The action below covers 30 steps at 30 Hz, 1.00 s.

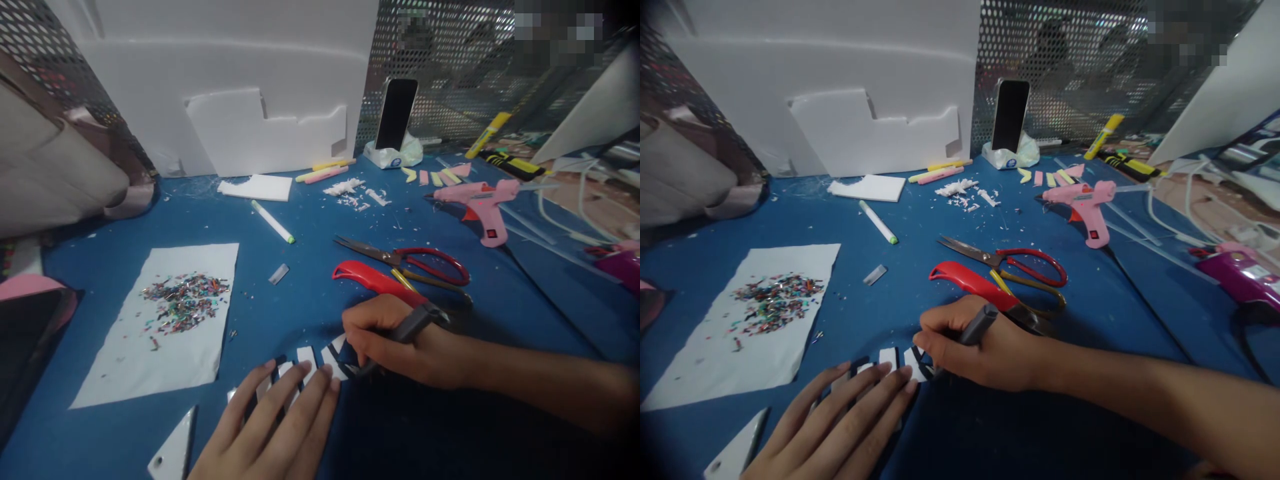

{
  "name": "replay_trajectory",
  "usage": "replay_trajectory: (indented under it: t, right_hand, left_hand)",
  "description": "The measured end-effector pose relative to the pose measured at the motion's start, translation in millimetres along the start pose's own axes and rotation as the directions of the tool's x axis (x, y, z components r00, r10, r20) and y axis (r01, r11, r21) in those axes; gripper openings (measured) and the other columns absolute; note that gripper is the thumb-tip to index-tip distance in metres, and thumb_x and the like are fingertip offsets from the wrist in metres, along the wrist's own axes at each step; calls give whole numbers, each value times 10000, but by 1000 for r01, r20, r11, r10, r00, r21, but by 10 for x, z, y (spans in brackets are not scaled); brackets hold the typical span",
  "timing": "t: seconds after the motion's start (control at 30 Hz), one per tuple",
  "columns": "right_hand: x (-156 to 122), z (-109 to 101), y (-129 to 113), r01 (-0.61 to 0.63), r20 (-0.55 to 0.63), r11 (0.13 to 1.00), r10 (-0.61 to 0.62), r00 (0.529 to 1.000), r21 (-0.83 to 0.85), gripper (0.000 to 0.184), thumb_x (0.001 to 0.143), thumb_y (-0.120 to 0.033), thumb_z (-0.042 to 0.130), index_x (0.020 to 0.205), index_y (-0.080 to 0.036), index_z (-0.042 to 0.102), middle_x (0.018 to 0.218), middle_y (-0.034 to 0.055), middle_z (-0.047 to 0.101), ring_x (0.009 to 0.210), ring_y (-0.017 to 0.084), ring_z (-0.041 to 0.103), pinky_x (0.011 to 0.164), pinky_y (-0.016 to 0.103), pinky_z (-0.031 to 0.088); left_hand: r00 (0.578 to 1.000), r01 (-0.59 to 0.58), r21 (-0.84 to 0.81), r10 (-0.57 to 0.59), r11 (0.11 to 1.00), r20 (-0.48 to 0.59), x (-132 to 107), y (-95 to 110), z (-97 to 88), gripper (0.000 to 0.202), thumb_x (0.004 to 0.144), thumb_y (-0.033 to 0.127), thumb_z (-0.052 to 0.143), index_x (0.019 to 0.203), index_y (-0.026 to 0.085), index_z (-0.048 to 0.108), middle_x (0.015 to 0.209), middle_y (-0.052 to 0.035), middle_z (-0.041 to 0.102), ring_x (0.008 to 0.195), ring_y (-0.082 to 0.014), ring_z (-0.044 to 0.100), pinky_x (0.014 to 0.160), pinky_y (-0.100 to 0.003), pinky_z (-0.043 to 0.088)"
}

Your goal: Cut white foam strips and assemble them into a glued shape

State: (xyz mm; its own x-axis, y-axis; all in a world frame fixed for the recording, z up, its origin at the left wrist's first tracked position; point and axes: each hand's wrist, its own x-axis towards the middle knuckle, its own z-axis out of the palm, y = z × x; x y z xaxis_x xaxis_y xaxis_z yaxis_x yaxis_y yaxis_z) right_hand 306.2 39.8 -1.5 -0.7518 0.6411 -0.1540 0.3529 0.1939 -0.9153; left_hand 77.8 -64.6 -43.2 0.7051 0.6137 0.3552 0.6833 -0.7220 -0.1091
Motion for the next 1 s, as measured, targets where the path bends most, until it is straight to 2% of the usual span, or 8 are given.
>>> replay_trajectory:
  t: [0.1,0.27,0.4,0.57,0.67,0.8,0.93,1.0]
  right_hand:
    - [0,-3,1,12,-68,1000,-14,998,-19,289,953,-328,505,712,-172,473,654,-43,457,596,84,423,534,217,331]
    - [5,-2,7,2,-18,1000,-2,1000,10,348,966,-345,478,666,-170,465,621,-40,457,573,85,425,517,221,327]
    - [14,6,7,24,-90,1000,-24,996,-1,258,937,-320,548,734,-173,490,670,-46,470,606,83,428,547,216,336]
    - [16,11,-5,-4,-57,1000,5,998,6,319,963,-339,494,692,-173,475,635,-46,449,584,85,419,530,221,328]
    - [8,13,8,13,-92,1000,-12,996,5,237,932,-318,566,752,-175,507,687,-45,486,618,85,445,554,216,345]
    - [6,12,36,1,-45,1000,0,999,17,315,959,-337,518,692,-172,486,630,-49,455,579,84,424,524,221,321]
    - [22,9,36,16,-90,999,-12,996,42,230,922,-320,596,763,-172,519,697,-44,501,629,86,461,562,215,356]
    - [26,6,27,4,-57,999,-1,998,52,252,920,-326,600,741,-169,514,677,-46,499,615,85,455,549,215,347]
  left_hand:
    - [1000,-19,23,19,1000,14,-13,-16,-2,377,1041,281,336,1350,183,528,1335,4,601,1224,-218,470,1221,-434,51]
    - [1000,-23,27,22,999,22,-26,-15,2,388,1049,314,319,1346,187,535,1360,4,581,1237,-219,462,1222,-437,53]
    - [1000,-15,24,15,1000,24,-30,-12,6,377,1038,284,353,1360,186,522,1366,2,577,1247,-226,456,1220,-447,55]
    - [1000,-19,25,19,999,14,-20,-13,-3,375,1036,278,354,1358,184,523,1343,5,590,1231,-219,463,1222,-431,46]
    - [1000,-5,15,5,1000,22,-5,-6,-8,373,1027,266,371,1360,186,518,1334,7,598,1229,-223,464,1221,-429,40]
    - [1000,9,0,-9,1000,0,9,-1,-10,358,1021,239,370,1333,194,541,1309,14,615,1206,-211,477,1222,-413,56]
    - [1000,1,6,-1,1000,21,0,-9,-14,375,1031,276,348,1353,197,525,1333,14,598,1223,-212,469,1223,-419,40]
    - [1000,-1,13,1,1000,26,-7,-15,-14,380,1031,287,349,1356,196,523,1342,13,593,1226,-216,468,1223,-420,42]
